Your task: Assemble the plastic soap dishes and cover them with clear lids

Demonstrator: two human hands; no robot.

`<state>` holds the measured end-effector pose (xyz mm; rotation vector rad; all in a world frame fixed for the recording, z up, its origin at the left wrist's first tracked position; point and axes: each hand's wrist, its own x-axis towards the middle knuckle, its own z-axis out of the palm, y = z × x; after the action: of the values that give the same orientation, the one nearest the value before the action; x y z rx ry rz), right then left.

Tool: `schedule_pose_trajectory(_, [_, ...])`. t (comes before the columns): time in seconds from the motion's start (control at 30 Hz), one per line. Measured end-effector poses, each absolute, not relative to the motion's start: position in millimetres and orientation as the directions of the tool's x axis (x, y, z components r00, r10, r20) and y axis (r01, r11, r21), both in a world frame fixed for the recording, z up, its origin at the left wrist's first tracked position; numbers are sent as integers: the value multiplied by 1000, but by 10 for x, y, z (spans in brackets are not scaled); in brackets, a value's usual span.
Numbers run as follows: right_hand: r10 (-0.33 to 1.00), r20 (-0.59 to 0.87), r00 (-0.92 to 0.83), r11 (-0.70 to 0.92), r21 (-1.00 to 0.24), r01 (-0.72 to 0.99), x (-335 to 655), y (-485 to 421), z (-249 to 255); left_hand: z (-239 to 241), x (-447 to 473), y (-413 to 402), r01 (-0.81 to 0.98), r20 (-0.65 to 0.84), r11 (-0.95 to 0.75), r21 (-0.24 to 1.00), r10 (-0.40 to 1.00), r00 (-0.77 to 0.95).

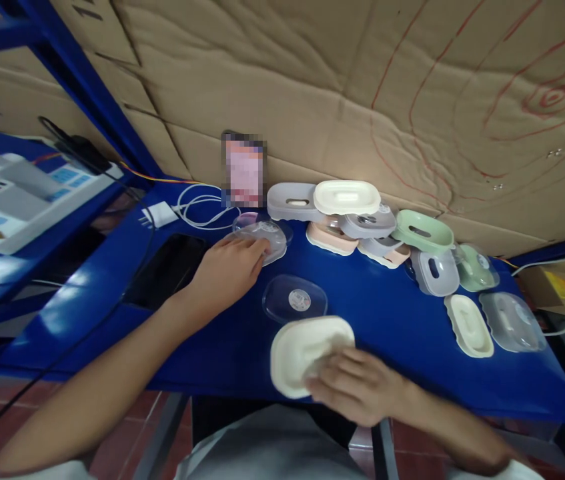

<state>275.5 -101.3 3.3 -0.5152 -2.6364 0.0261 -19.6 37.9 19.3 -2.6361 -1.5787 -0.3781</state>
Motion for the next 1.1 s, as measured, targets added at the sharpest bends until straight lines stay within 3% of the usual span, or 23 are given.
schedule_pose_trajectory(0.07, [245,431,-869,968,-54,246,2644,-1083,7,201,-191,359,889,229,-453,65,874,429])
schedule_pose_trajectory(0.13, [216,458,-862,975,-48,219,2578,-1100,-43,196,-192,344,903,197,-428,34,889,414])
schedule_pose_trajectory(0.43, [370,367,-853,924,-46,381,2566,-1000,-189,195,-174,349,896,149,-444,-9,886,440])
schedule_pose_trajectory(0.8, [523,362,-772,848,-133,513,2636,-893,-259,295,-189,286,854,264,-509,113,843,468])
schedule_pose_trajectory(0.93, [571,346,-744,818,-174,548,2651,-841,-238,332,-159,173,744,312,-637,202,762,568])
schedule_pose_trajectory(1.1, [631,418,-653,775,-330,538,2699,-746,-197,250,-25,-16,507,258,-826,247,561,787])
